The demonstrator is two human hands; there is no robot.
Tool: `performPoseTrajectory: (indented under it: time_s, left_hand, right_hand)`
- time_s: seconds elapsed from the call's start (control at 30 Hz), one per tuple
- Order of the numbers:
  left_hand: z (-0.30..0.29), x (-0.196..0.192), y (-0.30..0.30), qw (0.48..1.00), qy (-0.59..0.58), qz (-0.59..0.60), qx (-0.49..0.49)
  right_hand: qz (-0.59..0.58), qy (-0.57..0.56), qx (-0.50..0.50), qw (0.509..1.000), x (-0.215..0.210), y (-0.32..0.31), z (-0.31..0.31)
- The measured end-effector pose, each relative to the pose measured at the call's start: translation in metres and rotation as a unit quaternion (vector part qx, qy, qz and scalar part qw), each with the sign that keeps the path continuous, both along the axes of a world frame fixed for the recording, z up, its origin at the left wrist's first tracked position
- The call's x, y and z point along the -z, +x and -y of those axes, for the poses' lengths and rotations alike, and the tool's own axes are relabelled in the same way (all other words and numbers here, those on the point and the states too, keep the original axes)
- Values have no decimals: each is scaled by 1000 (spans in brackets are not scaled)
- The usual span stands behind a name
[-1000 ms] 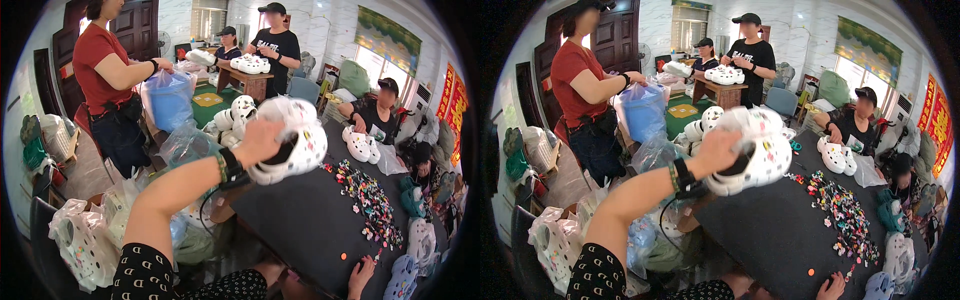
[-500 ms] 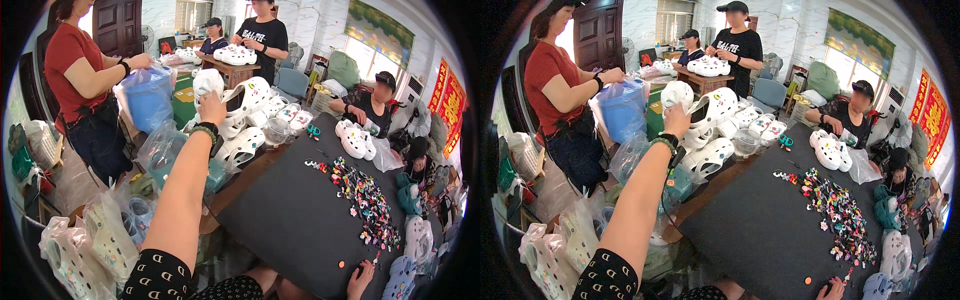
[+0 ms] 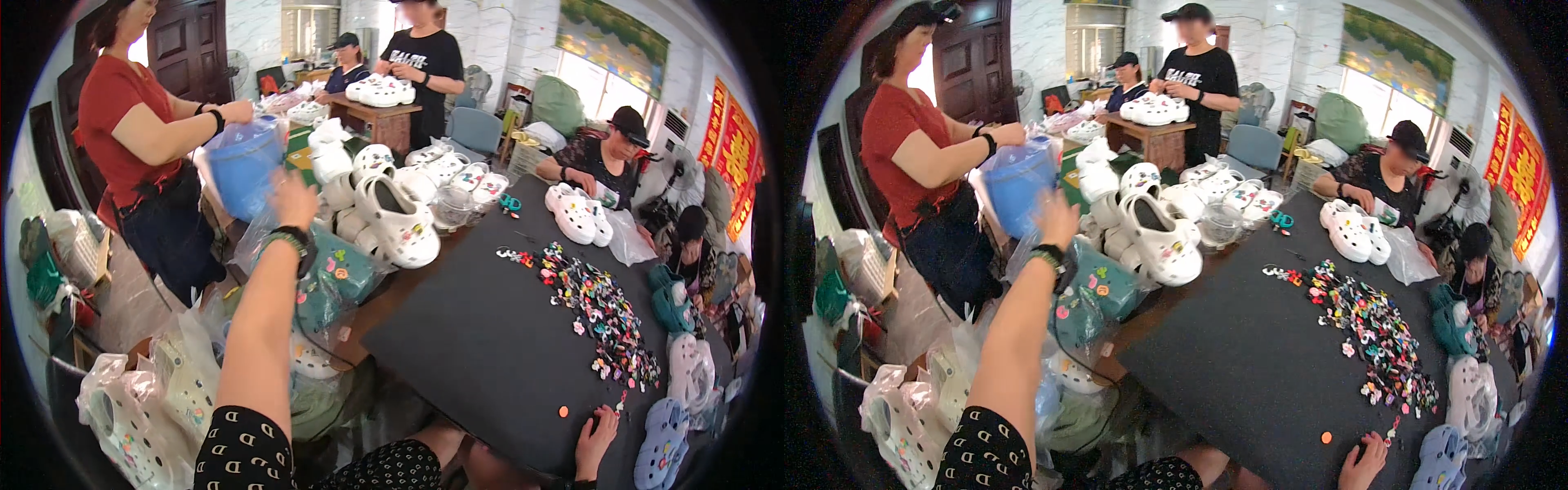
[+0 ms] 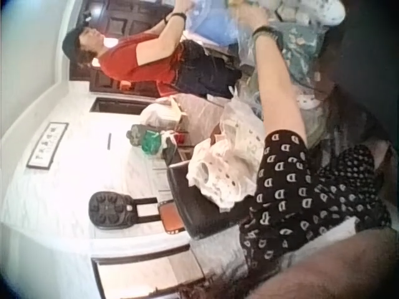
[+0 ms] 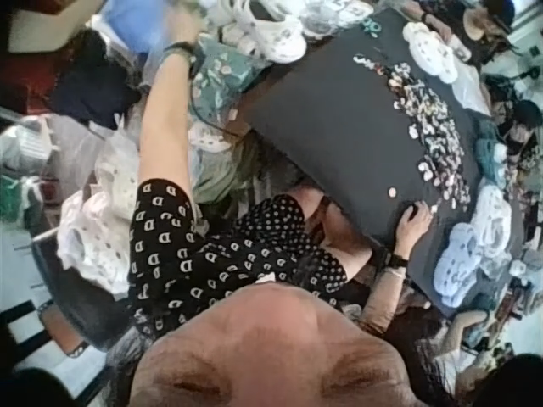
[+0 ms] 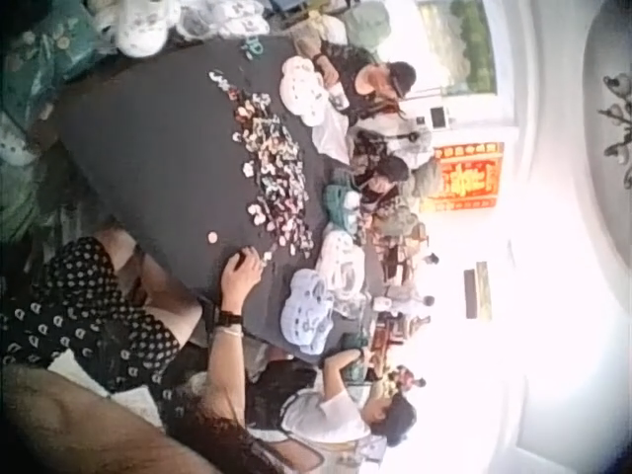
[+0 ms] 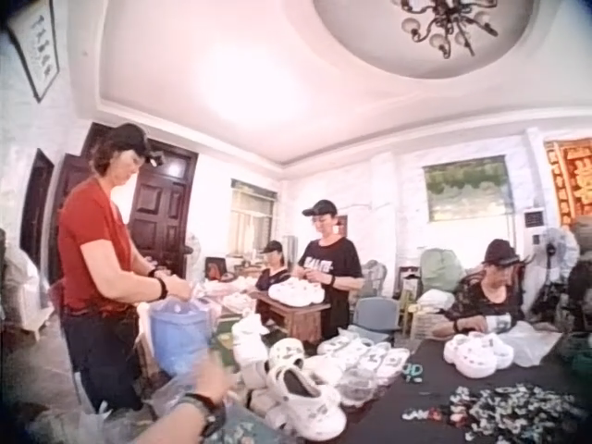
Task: Manually attaching decorative charms to the holes of rubber clog-style shoes and packing them into plastic bags.
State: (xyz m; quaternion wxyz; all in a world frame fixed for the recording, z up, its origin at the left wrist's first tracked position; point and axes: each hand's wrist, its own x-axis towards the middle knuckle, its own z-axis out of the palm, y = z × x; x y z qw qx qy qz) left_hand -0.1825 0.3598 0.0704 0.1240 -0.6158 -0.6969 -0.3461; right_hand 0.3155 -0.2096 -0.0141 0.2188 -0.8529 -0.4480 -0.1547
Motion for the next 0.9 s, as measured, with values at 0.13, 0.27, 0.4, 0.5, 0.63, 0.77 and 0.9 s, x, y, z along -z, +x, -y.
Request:
performPoseTrajectory:
  time_s: [0.13, 0.27, 0.4, 0.5, 0.63, 0.77, 0.9]
  left_hand:
    - [32, 13, -39, 973, -195, 57, -108]
    - [24, 47, -101, 986, -165, 33, 3]
    - [31, 33, -97, 985, 27, 6, 171]
    - [62, -7, -87, 981, 13, 71, 181]
    - [124, -75, -52, 913, -24, 330, 239]
    - [165, -143, -50, 823, -11, 458, 336]
    - [202, -187, -23, 755, -58, 498, 423]
  right_hand:
    - [-32, 9, 38, 999, 3, 0, 5]
    - [-35, 14, 35, 999, -5, -9, -2]
    - [-35, 17, 39, 998, -2, -5, 3]
    - [-29, 24, 31, 999, -1, -4, 2]
    - [-33, 27, 27, 999, -2, -6, 4]
    - [-22, 34, 18, 999, 2, -7, 1]
    - [-16, 45, 19, 999, 0, -7, 6]
